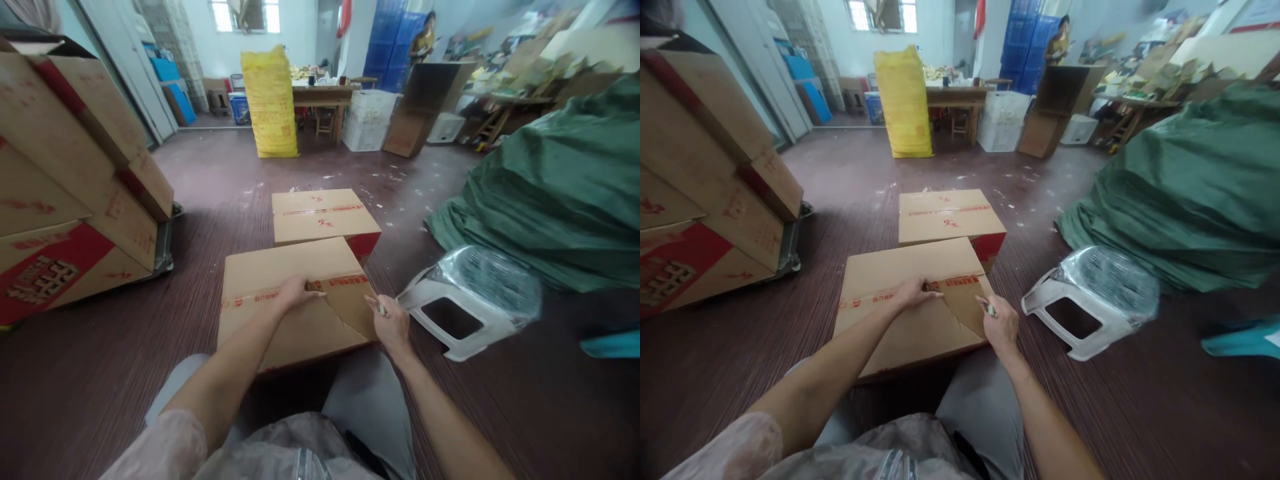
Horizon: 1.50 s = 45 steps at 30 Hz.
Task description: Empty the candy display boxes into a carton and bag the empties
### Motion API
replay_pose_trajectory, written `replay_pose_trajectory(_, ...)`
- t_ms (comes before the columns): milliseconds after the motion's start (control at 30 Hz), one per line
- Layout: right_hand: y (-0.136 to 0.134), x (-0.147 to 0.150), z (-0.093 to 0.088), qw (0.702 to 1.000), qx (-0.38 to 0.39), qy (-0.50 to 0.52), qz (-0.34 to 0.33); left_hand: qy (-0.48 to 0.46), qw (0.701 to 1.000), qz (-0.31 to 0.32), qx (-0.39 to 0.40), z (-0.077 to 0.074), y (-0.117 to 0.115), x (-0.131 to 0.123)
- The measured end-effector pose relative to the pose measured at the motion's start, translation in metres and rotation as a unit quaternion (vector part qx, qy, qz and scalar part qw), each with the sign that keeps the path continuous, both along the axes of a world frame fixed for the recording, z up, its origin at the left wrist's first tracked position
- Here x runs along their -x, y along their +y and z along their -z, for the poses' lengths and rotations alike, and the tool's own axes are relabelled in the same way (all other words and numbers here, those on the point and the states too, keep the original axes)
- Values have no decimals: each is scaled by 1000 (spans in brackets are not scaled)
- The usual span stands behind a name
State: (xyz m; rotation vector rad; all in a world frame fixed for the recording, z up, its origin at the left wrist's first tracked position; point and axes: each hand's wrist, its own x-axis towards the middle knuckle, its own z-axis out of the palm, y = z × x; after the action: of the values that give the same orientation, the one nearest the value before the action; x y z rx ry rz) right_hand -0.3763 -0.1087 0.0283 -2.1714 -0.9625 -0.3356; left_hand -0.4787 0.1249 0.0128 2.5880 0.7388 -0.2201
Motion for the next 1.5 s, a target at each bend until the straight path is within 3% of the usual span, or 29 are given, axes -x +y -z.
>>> replay_pose_trajectory(167, 10, -21, -1, 995, 31, 86, 33, 38, 999, -26, -8, -11, 0, -8)
replay_pose_trajectory(267, 4, -31, 1, 985, 37, 159, 59, 35, 998, -53, -18, -30, -16, -5)
replay_pose_trajectory(367, -19, -36, 8, 964, -16, 249, 97, 17, 996, -78, -32, -59, -44, 9)
replay_pose_trajectory(433, -37, -36, 13, 948, -70, 280, 135, -41, 992, -79, -90, -81, -68, 24)
replay_pose_trajectory(533, -63, -29, 19, 937, -123, 286, 159, -82, 985, -21, -148, -107, -105, 51)
replay_pose_trajectory(600, -77, -22, 24, 932, -129, 302, 157, -92, 981, 26, -169, -113, -124, 67)
replay_pose_trajectory(700, -92, -16, 32, 926, -121, 320, 158, -113, 970, 83, -197, -109, -135, 76)
replay_pose_trajectory(767, -90, -15, 31, 931, -114, 306, 161, -111, 966, 94, -215, -104, -129, 73)
replay_pose_trajectory(1000, -10, -33, 9, 954, -72, 261, 126, -51, 978, 4, -202, -82, -65, 36)
replay_pose_trajectory(1133, 10, -37, 13, 943, -108, 256, 184, -42, 984, -9, -176, -69, -52, 31)
replay_pose_trajectory(1300, 6, -34, 30, 922, -149, 249, 256, -133, 963, 19, -234, -58, -61, 42)
replay_pose_trajectory(1500, 6, -38, 38, 906, -72, 250, 334, -244, 936, 38, -251, -42, -59, 38)
